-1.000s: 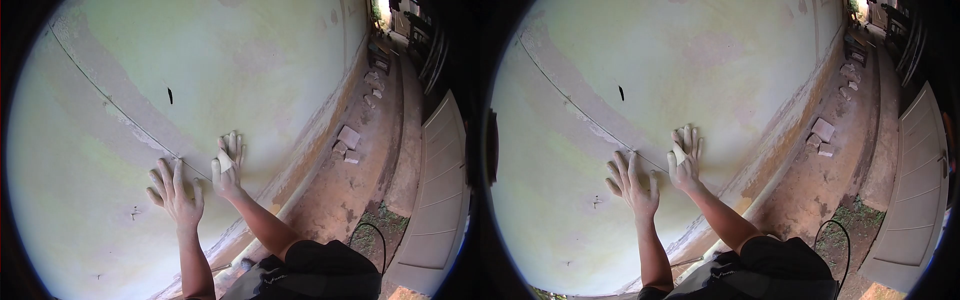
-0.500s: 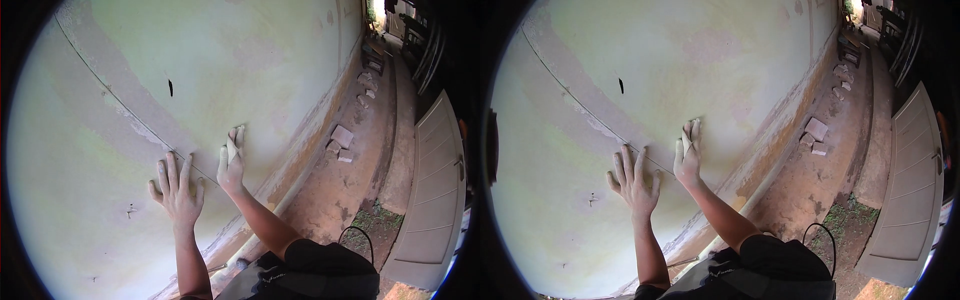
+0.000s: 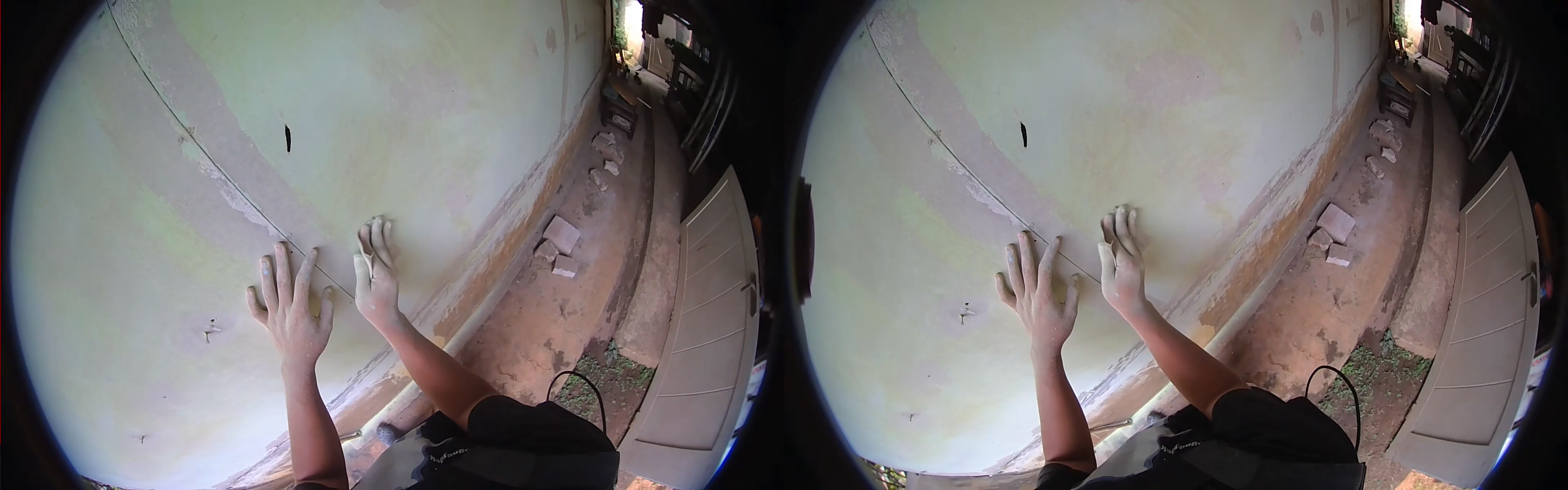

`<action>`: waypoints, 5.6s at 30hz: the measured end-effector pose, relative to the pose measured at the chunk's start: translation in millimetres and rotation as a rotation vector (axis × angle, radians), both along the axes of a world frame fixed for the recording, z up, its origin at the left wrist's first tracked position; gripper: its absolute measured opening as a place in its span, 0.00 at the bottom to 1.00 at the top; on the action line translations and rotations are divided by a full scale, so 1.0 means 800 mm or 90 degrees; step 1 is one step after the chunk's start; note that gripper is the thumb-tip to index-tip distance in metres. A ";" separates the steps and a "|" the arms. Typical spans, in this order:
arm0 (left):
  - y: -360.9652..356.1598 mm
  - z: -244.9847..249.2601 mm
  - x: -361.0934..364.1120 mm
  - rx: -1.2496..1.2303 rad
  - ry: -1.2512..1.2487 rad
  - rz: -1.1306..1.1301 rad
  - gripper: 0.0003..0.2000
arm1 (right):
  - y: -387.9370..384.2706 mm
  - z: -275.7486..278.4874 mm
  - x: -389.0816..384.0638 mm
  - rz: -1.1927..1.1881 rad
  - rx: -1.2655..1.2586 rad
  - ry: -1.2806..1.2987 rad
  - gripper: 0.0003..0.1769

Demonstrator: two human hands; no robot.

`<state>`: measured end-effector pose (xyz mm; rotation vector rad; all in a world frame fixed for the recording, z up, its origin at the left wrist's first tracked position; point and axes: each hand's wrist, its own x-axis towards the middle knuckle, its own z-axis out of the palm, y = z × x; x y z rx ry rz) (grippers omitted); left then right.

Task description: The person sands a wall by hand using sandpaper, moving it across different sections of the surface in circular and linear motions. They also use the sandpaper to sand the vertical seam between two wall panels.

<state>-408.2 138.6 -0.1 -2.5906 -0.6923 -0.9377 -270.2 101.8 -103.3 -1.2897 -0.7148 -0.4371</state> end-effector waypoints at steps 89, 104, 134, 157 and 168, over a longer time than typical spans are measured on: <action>0.029 0.269 0.022 0.319 -0.066 0.020 0.29 | 0.010 0.387 0.160 -0.214 -0.003 -0.248 0.37; 0.037 0.293 0.017 0.336 -0.043 -0.101 0.28 | -0.016 0.376 0.209 -0.200 -0.178 -0.333 0.37; 0.012 0.299 0.048 0.317 -0.006 0.054 0.32 | -0.066 0.403 0.286 -0.116 -0.212 -0.497 0.35; -0.003 0.377 0.056 0.337 0.038 0.099 0.36 | -0.039 0.420 0.310 -0.182 -0.067 -0.312 0.32; 0.010 0.370 0.059 0.391 -0.001 0.081 0.36 | -0.101 0.392 0.404 -0.191 -0.260 -0.476 0.34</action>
